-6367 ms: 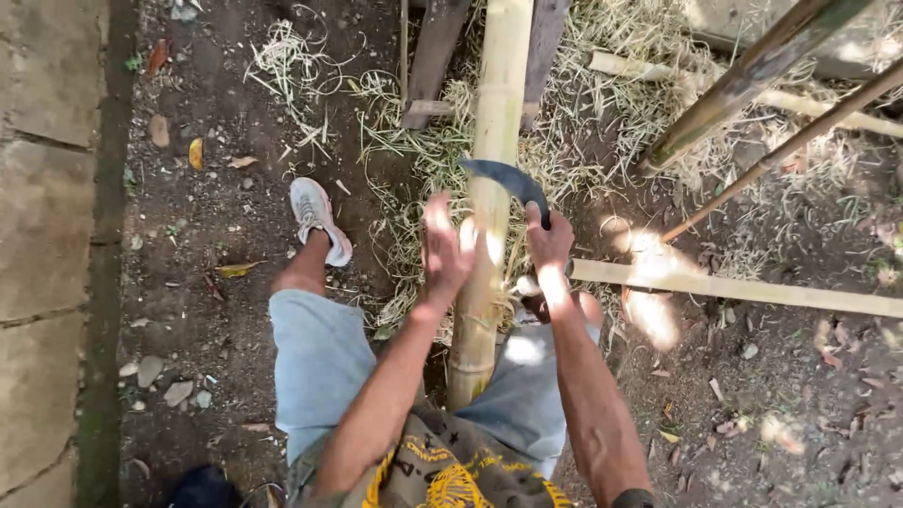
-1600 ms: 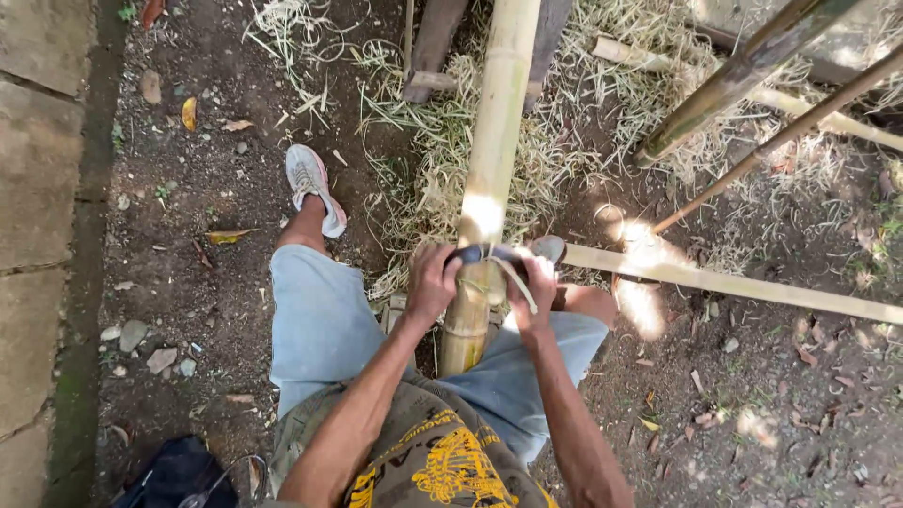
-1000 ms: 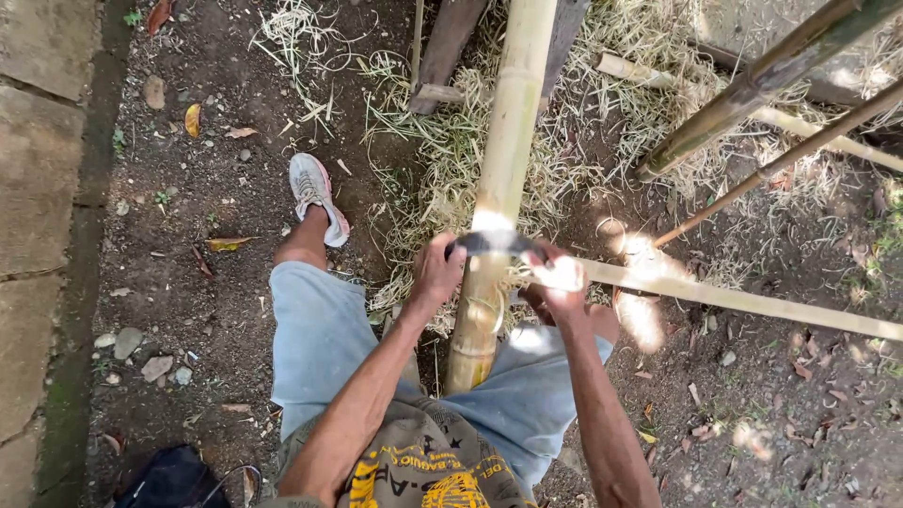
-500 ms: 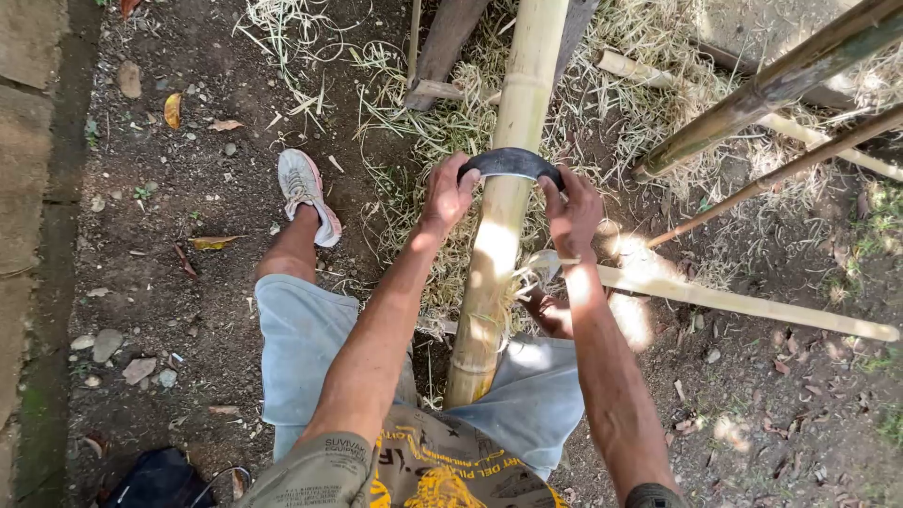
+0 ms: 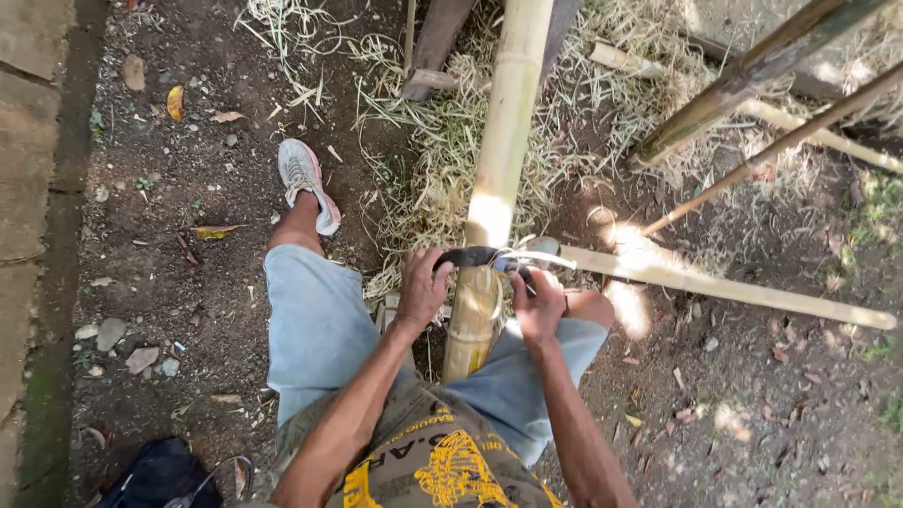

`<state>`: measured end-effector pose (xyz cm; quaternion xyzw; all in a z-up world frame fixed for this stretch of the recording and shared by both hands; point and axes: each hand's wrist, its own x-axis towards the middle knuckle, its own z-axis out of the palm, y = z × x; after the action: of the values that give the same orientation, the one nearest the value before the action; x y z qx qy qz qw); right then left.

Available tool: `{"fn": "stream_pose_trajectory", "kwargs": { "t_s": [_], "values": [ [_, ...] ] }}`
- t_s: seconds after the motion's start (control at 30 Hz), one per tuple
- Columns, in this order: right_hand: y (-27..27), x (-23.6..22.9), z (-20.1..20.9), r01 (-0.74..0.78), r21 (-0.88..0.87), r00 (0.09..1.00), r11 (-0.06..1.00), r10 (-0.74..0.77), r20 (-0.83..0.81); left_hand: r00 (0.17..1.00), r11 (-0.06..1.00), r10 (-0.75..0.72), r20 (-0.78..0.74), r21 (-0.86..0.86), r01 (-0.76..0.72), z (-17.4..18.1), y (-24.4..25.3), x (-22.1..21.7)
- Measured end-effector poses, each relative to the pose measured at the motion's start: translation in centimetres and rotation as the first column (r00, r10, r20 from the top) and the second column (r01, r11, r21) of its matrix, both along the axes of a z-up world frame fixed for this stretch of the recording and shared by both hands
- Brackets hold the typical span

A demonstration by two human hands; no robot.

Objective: Shaving the outer layer of a bamboo pole using a curved blade.

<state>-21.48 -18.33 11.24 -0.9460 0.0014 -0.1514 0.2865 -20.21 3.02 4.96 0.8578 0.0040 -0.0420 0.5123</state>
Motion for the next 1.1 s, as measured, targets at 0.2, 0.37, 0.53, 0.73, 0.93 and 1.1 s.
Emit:
{"fn": "stream_pose_trajectory", "kwargs": {
  "t_s": [0.2, 0.37, 0.53, 0.73, 0.93, 1.1],
  "values": [
    [-2.5, -2.8, -1.5, -0.043, 0.08, 0.983, 0.996, 0.057, -0.175, 0.997, 1.0, 0.001, -0.08, 0.025, 0.001, 1.1, -0.1, -2.3],
    [-1.4, -1.6, -2.1, -0.039, 0.16, 0.984, 0.986, 0.066, -0.163, 0.982, 0.997, 0.028, -0.185, -0.067, -0.041, 0.5, 0.0, -1.8],
    [0.2, -1.3, 1.9, 0.041, 0.272, 0.973, 0.961, 0.023, -0.229, 1.0, 0.999, 0.021, -0.004, -0.041, -0.021, 0.2, 0.2, -1.6],
    [-3.6, 2.0, -2.6, -0.125, -0.19, 0.987, 0.974, 0.102, -0.128, 0.978, 0.95, 0.022, -0.207, -0.301, -0.085, 1.8, 0.1, 0.4],
    [-4.6, 9.0, -4.2, -0.14, -0.098, 0.984, 0.985, 0.128, -0.127, 0.987, 0.926, 0.095, -0.13, -0.351, -0.135, 3.1, -1.4, 8.4],
    [-3.2, 15.7, -1.5, -0.076, -0.332, 0.997, 0.94, 0.08, -0.002, 0.992, 0.957, 0.106, -0.069, -0.265, -0.121, -1.3, -1.9, 14.6]
  ]
}}
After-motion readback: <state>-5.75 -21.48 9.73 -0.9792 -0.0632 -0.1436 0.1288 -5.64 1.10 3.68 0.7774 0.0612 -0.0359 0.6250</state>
